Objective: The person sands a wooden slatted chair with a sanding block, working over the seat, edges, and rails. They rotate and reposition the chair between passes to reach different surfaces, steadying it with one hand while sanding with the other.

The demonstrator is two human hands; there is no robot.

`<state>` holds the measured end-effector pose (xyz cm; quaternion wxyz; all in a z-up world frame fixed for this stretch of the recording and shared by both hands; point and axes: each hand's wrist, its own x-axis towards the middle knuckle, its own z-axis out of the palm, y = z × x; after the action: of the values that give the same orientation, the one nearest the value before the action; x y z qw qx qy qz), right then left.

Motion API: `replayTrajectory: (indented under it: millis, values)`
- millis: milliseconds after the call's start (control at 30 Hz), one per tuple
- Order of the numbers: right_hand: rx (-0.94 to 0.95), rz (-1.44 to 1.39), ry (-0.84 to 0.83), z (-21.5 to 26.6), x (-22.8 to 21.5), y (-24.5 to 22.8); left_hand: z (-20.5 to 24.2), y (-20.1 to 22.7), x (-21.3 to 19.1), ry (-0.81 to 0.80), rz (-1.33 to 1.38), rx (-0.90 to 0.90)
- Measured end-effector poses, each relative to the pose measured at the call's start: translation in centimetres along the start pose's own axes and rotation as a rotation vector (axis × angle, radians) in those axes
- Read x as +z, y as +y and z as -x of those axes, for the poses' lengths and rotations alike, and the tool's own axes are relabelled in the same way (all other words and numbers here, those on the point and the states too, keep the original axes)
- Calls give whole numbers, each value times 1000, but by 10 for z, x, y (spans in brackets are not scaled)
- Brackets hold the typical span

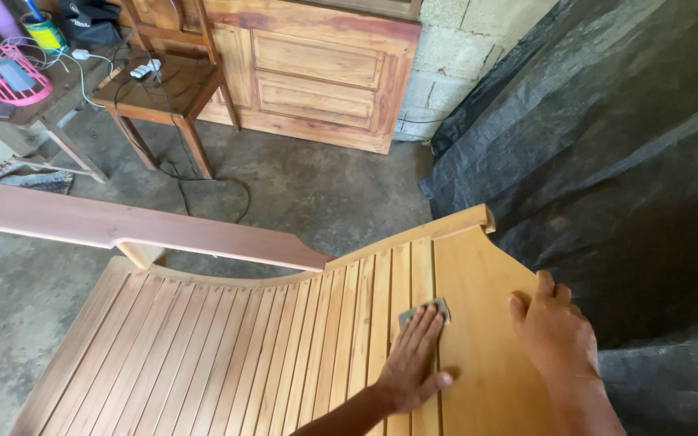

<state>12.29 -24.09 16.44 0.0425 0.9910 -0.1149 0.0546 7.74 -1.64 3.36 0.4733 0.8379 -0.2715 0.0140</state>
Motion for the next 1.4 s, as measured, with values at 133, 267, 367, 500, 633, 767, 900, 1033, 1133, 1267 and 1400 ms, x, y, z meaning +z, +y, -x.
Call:
replayTrajectory:
  millis: [133,267,367,500,633,767,900,1033,1133,1267,1400]
  values:
    - [-21,7,32,-1,2,3,4,-12,4,2,22,114]
    - [-12,32,39,2,0,0,-70,-40,-1,16,-25,94]
    - [-17,51,54,4,0,2,-121,-62,2,58,-13,13]
    - [-40,43,72,8,-3,1,-136,-54,13,182,-17,-7]
    - [-48,14,75,7,-6,1,-104,-15,9,143,-37,158]
    - [-32,44,31,6,-6,1,-108,-11,4,107,-68,195]
    - [-66,50,72,9,-5,3,-129,-32,2,137,-16,213]
    - [-63,33,113,10,-10,0,-138,-68,4,163,-32,64]
    - [-49,4,90,9,-10,0,-122,-96,1,210,-34,-59]
    - [-38,7,65,5,-6,2,-101,-99,10,210,-67,-149]
    - [-25,6,43,3,-5,4,-43,-45,4,66,-368,-92]
